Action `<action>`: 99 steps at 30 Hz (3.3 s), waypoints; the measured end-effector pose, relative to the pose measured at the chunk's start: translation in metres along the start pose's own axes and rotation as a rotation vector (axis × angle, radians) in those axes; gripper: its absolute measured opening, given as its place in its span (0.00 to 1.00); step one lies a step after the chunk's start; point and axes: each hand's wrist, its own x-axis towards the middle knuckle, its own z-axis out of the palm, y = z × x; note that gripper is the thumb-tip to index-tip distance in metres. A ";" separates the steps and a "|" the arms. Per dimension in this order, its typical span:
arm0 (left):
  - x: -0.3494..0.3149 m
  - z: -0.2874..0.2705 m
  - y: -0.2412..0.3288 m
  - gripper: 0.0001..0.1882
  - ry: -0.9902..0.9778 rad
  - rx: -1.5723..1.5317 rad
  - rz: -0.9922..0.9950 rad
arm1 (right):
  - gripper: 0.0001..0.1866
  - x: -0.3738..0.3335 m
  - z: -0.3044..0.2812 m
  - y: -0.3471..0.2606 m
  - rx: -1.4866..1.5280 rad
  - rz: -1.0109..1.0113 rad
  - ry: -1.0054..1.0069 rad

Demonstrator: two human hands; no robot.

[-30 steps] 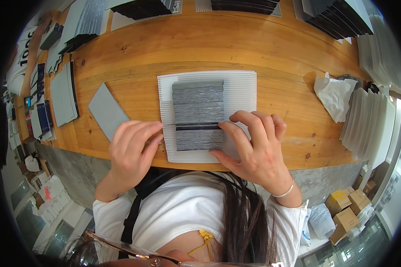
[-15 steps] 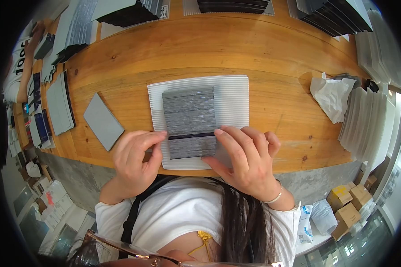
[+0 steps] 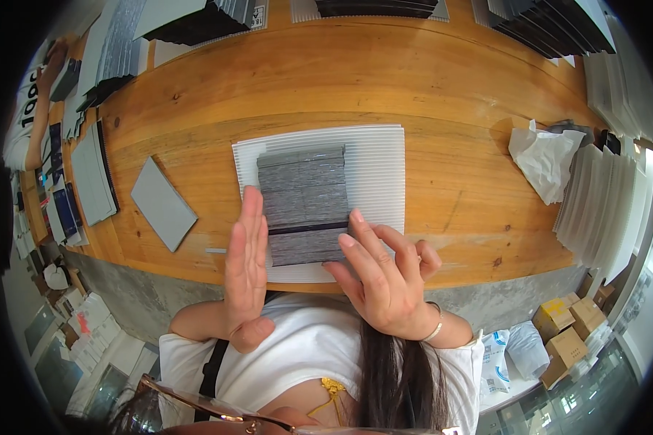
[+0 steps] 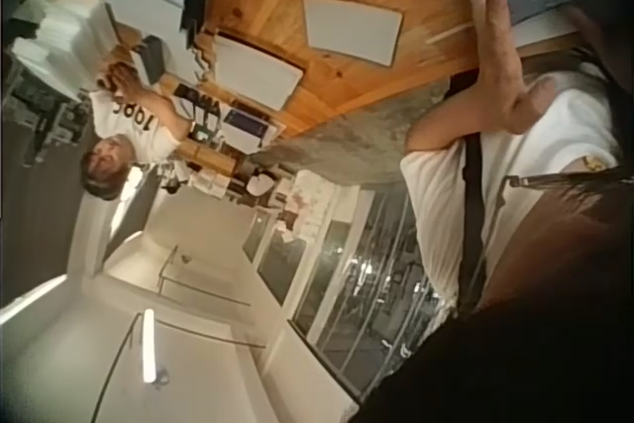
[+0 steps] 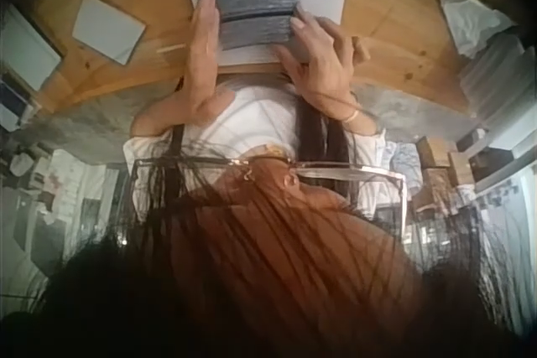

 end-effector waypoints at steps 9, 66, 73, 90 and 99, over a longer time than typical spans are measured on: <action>0.009 -0.005 -0.002 0.58 0.033 0.087 0.054 | 0.36 0.008 -0.007 0.002 0.019 0.045 -0.036; 0.029 -0.018 0.015 0.35 -0.178 1.223 0.087 | 0.27 0.013 -0.018 0.009 -0.061 0.104 -0.204; 0.028 -0.020 0.015 0.34 -0.176 1.216 0.093 | 0.27 0.012 -0.018 0.009 -0.072 0.117 -0.203; 0.029 -0.017 0.013 0.36 -0.163 1.193 0.086 | 0.27 0.009 -0.018 0.006 -0.167 0.064 -0.197; 0.030 -0.016 0.013 0.36 -0.159 1.200 0.092 | 0.26 0.012 -0.019 0.007 -0.142 0.067 -0.187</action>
